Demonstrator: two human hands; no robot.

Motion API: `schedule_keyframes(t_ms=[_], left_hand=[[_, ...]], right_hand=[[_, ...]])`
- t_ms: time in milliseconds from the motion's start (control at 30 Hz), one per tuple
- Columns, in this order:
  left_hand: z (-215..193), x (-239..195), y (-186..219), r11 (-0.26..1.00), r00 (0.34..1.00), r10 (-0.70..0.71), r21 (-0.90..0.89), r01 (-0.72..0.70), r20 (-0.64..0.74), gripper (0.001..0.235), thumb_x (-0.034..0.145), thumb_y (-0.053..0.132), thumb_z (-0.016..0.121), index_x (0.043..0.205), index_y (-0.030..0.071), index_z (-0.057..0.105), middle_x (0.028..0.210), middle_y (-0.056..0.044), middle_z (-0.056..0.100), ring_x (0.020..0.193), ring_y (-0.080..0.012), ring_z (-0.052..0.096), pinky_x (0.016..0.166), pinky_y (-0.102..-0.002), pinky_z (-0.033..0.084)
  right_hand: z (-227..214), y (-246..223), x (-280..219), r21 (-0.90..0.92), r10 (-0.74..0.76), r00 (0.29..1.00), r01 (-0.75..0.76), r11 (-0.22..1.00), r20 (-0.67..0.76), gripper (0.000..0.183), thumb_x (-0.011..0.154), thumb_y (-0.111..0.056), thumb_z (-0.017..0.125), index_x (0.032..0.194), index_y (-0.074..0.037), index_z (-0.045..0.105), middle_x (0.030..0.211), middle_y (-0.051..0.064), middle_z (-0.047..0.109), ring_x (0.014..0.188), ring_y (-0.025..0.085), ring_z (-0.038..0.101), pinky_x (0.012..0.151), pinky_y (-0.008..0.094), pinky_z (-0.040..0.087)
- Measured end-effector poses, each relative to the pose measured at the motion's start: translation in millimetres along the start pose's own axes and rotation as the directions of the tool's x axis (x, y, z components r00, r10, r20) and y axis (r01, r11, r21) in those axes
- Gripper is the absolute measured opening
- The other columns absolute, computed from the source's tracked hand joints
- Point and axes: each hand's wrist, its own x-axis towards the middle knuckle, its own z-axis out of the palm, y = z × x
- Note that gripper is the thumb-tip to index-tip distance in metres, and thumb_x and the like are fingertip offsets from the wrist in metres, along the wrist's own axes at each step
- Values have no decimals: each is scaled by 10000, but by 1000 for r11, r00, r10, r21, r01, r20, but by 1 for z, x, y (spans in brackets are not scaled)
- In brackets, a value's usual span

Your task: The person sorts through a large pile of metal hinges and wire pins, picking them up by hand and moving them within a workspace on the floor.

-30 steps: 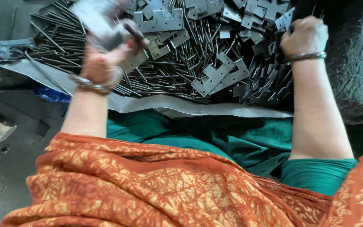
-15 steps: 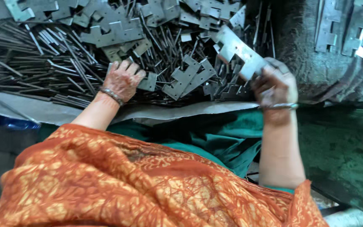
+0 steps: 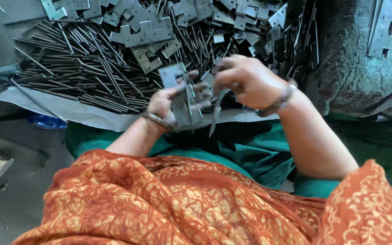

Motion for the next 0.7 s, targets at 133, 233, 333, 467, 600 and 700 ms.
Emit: schedule_keyframes(t_ms=[133, 233, 333, 467, 600, 700], left_hand=[[11, -7, -25, 995, 998, -66, -79, 64, -21, 625, 864, 601, 436, 1227, 120, 602, 1116, -102, 726, 1010, -350, 736, 867, -581, 586], [2, 5, -25, 990, 999, 7, -143, 1, 54, 811, 872, 733, 474, 1285, 53, 630, 1148, -140, 730, 1019, -331, 710, 893, -512, 589], [-7, 23, -27, 979, 977, 204, -28, -203, 54, 566, 1079, 554, 513, 1344, 63, 610, 1213, -128, 712, 1083, -310, 676, 923, -477, 555], [9, 38, -50, 989, 990, 131, 67, -134, 45, 438, 985, 388, 663, 1305, 94, 617, 1242, -114, 692, 1154, -261, 661, 1008, -410, 550], [37, 37, -39, 907, 982, 92, 394, -151, 164, 649, 790, 247, 861, 1348, 305, 535, 1296, -64, 626, 1217, -225, 626, 1034, -414, 537], [33, 29, 13, -337, 836, 273, 861, -380, 476, 686, 819, 445, 843, 1375, 123, 600, 1320, -164, 666, 1227, -351, 623, 1037, -484, 498]], right_hand=[[30, -12, 52, -133, -113, 993, 108, 985, -31, 385, 720, 94, 670, 1062, -69, 734, 1223, 193, 634, 1121, 389, 659, 915, 408, 570], [58, -14, 52, -91, -67, 981, 51, 995, -181, 511, 789, 73, 659, 1290, -28, 630, 1386, 266, 539, 1152, 444, 625, 940, 443, 562], [84, -25, 24, -62, 8, 994, -14, 998, -109, 554, 866, -87, 731, 1375, 6, 531, 1377, 295, 508, 1131, 483, 614, 951, 489, 536], [92, -28, -13, 54, 116, 959, -105, 993, -258, 509, 935, -33, 608, 1432, 15, 509, 1434, 279, 563, 1206, 456, 639, 973, 468, 549], [65, 1, -42, 846, 517, 776, 40, 532, -361, 538, 943, 30, 518, 1478, 81, 488, 1352, 275, 633, 1196, 381, 685, 1027, 490, 574], [48, 34, -72, 944, 620, 755, 322, -67, -213, 566, 895, 39, 499, 1453, 136, 485, 1271, 283, 669, 1068, 366, 719, 938, 474, 603]])
